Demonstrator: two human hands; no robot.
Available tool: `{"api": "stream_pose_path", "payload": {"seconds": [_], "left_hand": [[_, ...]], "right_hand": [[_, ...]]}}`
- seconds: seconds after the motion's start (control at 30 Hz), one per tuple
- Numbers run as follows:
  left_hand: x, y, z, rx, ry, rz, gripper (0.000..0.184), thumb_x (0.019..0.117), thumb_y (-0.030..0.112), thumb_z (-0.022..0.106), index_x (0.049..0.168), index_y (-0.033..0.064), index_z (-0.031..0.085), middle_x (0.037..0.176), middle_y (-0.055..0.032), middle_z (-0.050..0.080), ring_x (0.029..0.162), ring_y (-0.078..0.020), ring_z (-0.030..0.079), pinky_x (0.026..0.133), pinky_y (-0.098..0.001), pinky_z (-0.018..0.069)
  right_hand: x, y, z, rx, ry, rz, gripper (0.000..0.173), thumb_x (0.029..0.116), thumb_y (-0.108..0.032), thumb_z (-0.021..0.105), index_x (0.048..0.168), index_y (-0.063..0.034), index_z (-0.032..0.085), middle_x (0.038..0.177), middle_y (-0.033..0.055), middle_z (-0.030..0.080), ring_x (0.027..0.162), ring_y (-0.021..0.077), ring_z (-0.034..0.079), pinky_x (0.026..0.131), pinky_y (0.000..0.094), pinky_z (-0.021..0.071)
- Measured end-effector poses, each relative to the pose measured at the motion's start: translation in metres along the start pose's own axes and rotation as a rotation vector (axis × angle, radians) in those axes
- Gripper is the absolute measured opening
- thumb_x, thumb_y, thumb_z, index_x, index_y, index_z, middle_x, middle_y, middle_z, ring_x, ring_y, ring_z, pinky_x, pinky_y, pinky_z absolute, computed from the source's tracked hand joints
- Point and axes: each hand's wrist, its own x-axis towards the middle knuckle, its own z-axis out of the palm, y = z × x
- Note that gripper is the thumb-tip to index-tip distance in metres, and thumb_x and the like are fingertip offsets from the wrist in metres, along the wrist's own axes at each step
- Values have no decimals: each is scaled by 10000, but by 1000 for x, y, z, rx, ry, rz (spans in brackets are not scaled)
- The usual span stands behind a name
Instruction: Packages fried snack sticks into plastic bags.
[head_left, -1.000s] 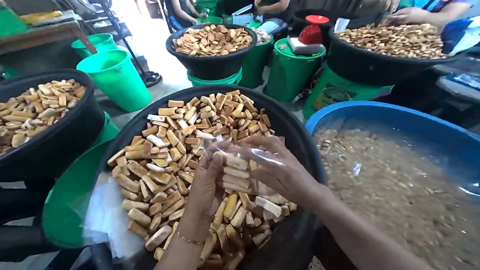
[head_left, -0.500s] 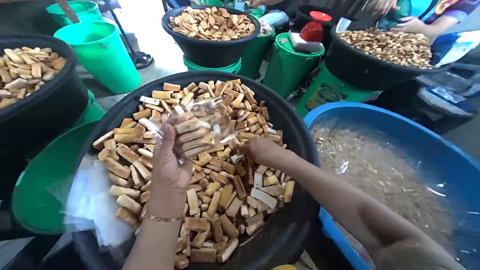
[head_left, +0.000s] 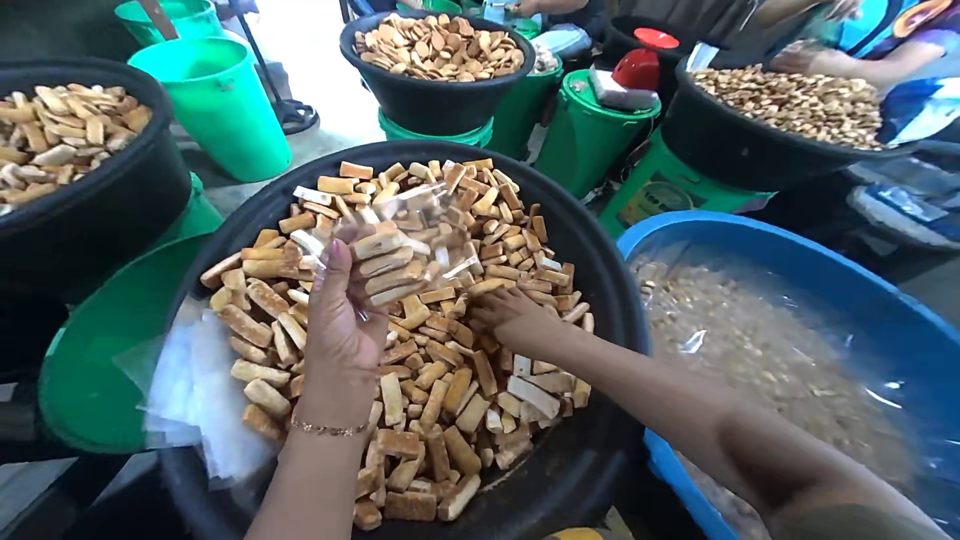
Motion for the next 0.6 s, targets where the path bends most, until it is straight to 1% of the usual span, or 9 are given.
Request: {"api": "stream_pose_path", "payload": {"seconds": [0.1, 0.17, 0.23, 0.3, 0.37, 0.4, 0.43, 0.5, 0.6], "left_hand": [[1, 2, -3, -36, -3, 18, 337, 1117, 300, 344, 1160, 148, 641, 1014, -14, 726, 926, -135, 727, 790, -323, 628], [2, 4, -3, -56, -6, 14, 351, 1118, 312, 337, 1158, 144, 642, 1010, -18, 724, 926, -135, 727, 791, -322, 628], [2, 4, -3, -70, -20, 15, 369, 1119, 319, 328, 1126, 146, 654, 977, -10, 727, 909, -121, 727, 782, -311, 628], [1, 5, 0, -67, -4, 21, 373, 1118, 332, 327, 1126, 156, 656, 970, -1, 729, 904, -114, 727, 774, -307, 628], [-1, 6, 2, -71, 32, 24, 352, 1116, 332, 337, 1143, 161, 643, 970, 5, 724, 904, -109, 726, 771, -306, 629], [0, 6, 1, -69, 42, 26, 343, 1117, 330, 334, 1144, 168, 635, 964, 12, 720, 899, -106, 724, 767, -306, 628], [1, 7, 1, -67, 54, 31, 342, 1116, 329, 334, 1132, 172, 637, 957, 17, 719, 892, -101, 722, 758, -301, 628], [3, 8, 0, -57, 90, 46, 329, 1115, 318, 346, 1104, 171, 639, 944, 17, 719, 881, -97, 721, 739, -297, 627], [6, 11, 0, -20, 117, 62, 329, 1118, 304, 336, 1112, 165, 633, 921, 15, 715, 852, -95, 724, 715, -287, 629]], "right_hand": [[-16, -21, -1, 81, -76, 56, 408, 1053, -116, 506, 1429, 39, 532, 1396, 296, 571, 1331, 472, 520, 1124, 630, 358], [-28, -39, 4, 157, -49, 17, 511, 1050, -157, 538, 1509, 43, 432, 1483, 311, 491, 1390, 482, 466, 1133, 618, 375], [-38, -56, 6, 253, -51, -52, 604, 1053, -205, 568, 1574, 3, 344, 1565, 301, 397, 1456, 464, 392, 1173, 589, 343], [-41, -60, -4, 382, -23, -174, 595, 1053, -201, 571, 1588, -58, 352, 1563, 253, 431, 1406, 424, 478, 1137, 578, 394], [-33, -52, -25, 509, 2, -194, 464, 1070, -163, 533, 1518, -56, 473, 1445, 214, 571, 1291, 376, 591, 1084, 569, 456], [-27, -43, -33, 503, 61, -154, 378, 1069, -146, 523, 1424, -29, 574, 1351, 212, 640, 1229, 368, 633, 1060, 563, 474], [-19, -31, -40, 459, 118, -75, 330, 1062, -133, 520, 1344, -16, 642, 1306, 215, 664, 1213, 373, 640, 1056, 568, 473], [0, 2, -48, 363, 230, 100, 285, 1055, -110, 517, 1268, -16, 680, 1275, 216, 656, 1214, 384, 620, 1053, 568, 469], [32, 44, -42, 223, 492, 176, 207, 1010, -48, 573, 1143, 1, 724, 1134, 235, 682, 1111, 421, 653, 961, 582, 526]]}}
